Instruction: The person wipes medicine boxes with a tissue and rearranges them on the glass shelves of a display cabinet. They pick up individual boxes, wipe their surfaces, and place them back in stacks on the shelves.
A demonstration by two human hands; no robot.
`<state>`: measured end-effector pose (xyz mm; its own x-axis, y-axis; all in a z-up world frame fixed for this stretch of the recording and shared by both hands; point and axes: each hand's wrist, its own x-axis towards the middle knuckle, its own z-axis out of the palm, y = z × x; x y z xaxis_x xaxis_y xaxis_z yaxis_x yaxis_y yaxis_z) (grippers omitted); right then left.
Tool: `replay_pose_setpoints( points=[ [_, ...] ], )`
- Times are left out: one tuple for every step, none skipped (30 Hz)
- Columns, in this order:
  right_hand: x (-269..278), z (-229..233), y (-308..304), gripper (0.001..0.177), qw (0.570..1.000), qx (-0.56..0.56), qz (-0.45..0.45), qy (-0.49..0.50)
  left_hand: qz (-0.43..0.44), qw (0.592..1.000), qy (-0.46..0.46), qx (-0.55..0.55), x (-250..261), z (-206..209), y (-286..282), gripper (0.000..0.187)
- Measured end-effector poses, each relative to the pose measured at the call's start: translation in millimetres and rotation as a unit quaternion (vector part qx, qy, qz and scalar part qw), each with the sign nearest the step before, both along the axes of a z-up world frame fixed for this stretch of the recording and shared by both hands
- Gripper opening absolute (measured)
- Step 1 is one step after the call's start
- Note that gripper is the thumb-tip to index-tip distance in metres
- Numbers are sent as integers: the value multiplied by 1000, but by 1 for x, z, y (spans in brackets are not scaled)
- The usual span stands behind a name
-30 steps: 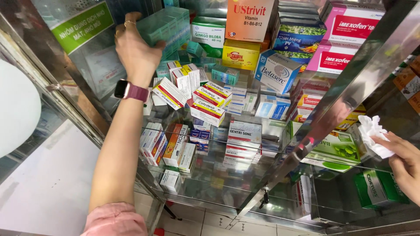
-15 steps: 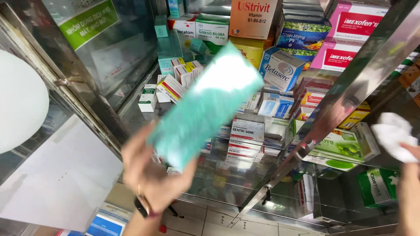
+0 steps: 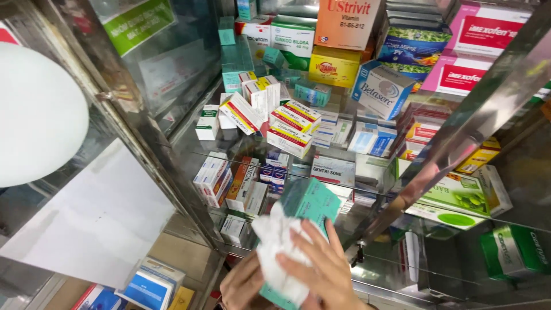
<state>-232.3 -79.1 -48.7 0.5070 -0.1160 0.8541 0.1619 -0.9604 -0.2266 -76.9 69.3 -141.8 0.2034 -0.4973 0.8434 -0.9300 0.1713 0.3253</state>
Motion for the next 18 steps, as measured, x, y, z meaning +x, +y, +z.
replay_pose_setpoints(
  points=[
    [5,0,-5,34,1000,-1,3,-1,3,1000,-1,-1,-2,1,0,50],
    [10,-1,-10,32,999,52,-1,-12,-30,998,-1,-47,-6,1,2,47],
    [14,-1,-15,31,994,105,-6,-22,-62,994,-2,-93,-9,2,3,45],
    [16,-4,-17,31,994,104,-3,-20,-59,994,-1,-94,-10,-6,4,45],
    [18,-7,-19,31,985,165,-20,-44,-61,994,8,-95,-10,-14,5,44],
    [21,-10,-23,32,972,224,-37,-67,-63,993,16,-98,-9,-22,5,44],
    [24,-19,-24,32,972,223,-34,-66,-60,993,16,-100,22,-95,-12,44],
    [25,-28,-24,33,959,258,-61,-105,-227,960,155,-45,46,-168,-13,46],
    [27,-37,-24,34,942,292,-87,-143,-383,879,285,11,64,-239,-1,50],
    [28,-99,-41,34,942,292,-86,-143,-382,879,286,11,47,-177,1,50],
    [22,-163,-38,32,921,366,-25,-130,-484,769,405,-98,30,-107,7,48],
    [8,-226,-15,31,891,436,37,-118,-565,622,503,-203,10,-29,19,46],
    [19,-230,-21,32,852,503,98,-105,-565,623,501,-204,3,-55,9,46],
    [28,-235,-21,34,803,568,158,-91,-334,795,426,-274,-6,-81,2,38],
    [40,-239,-18,38,744,628,216,-78,-71,892,313,-318,-15,-108,-5,30],
    [52,-188,-13,38,742,631,214,-78,-70,893,315,-315,-24,-88,-11,30],
    [57,-138,0,45,937,322,52,-129,-60,886,317,-334,-32,-68,-16,46],
    [56,-89,17,55,978,-37,-118,-169,-51,877,318,-355,-38,-47,-25,64]
  ],
)
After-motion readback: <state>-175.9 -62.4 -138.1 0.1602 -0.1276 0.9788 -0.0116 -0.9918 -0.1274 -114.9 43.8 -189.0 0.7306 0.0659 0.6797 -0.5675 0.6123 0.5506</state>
